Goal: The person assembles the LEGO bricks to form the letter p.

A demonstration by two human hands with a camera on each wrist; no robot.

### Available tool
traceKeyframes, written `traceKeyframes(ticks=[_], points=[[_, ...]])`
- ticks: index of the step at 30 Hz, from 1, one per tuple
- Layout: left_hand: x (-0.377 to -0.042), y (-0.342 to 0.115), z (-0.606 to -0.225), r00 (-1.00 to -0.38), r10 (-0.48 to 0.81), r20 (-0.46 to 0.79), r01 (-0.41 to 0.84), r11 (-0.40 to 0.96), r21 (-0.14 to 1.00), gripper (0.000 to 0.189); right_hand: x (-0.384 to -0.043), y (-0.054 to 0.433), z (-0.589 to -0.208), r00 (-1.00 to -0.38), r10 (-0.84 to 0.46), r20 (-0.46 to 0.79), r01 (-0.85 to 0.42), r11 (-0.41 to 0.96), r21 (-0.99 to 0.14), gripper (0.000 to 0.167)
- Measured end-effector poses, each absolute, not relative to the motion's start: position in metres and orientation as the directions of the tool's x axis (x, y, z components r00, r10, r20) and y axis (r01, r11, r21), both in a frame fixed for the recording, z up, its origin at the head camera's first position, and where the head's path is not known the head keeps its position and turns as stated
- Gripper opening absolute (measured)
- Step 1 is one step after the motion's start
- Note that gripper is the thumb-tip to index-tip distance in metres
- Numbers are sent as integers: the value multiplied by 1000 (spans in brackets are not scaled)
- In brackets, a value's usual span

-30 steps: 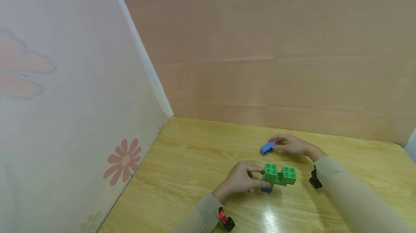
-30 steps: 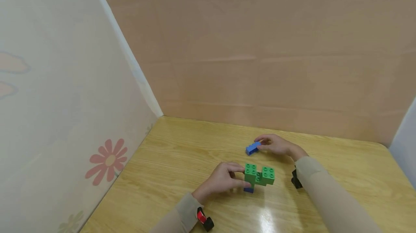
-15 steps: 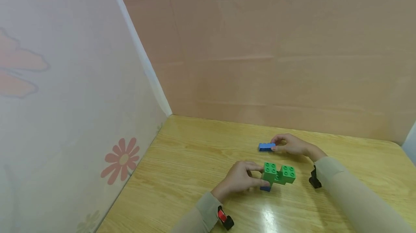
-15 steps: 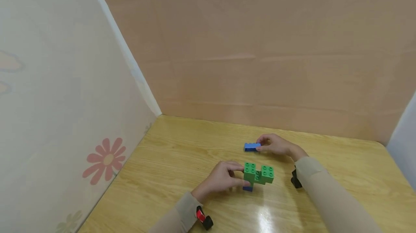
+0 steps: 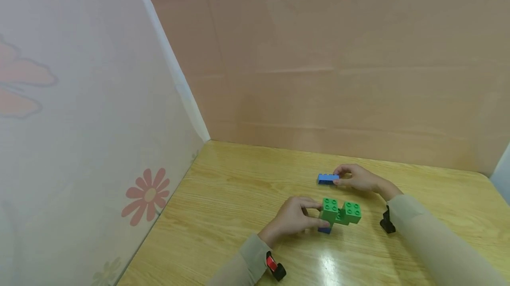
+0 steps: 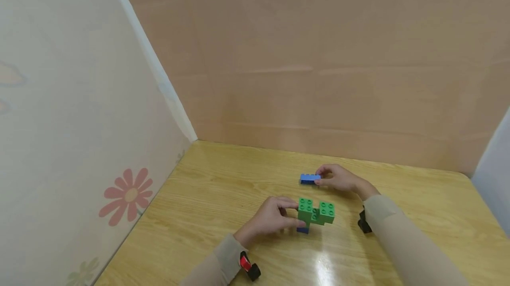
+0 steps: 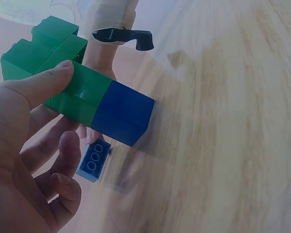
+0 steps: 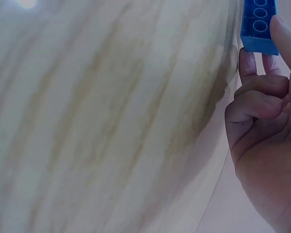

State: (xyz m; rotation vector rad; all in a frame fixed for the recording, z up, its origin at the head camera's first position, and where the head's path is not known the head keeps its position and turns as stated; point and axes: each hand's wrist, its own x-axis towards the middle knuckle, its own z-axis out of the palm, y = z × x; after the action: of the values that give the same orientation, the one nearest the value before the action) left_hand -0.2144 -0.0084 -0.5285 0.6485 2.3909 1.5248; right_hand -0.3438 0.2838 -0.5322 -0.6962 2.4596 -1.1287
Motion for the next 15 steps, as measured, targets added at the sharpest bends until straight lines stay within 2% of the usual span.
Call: traceKeyframes(ticks=[15], points=[[-214, -12, -529, -875, 481, 45, 240, 352, 905, 40, -329, 288, -529, -836, -549, -29, -306, 509, -804, 21]])
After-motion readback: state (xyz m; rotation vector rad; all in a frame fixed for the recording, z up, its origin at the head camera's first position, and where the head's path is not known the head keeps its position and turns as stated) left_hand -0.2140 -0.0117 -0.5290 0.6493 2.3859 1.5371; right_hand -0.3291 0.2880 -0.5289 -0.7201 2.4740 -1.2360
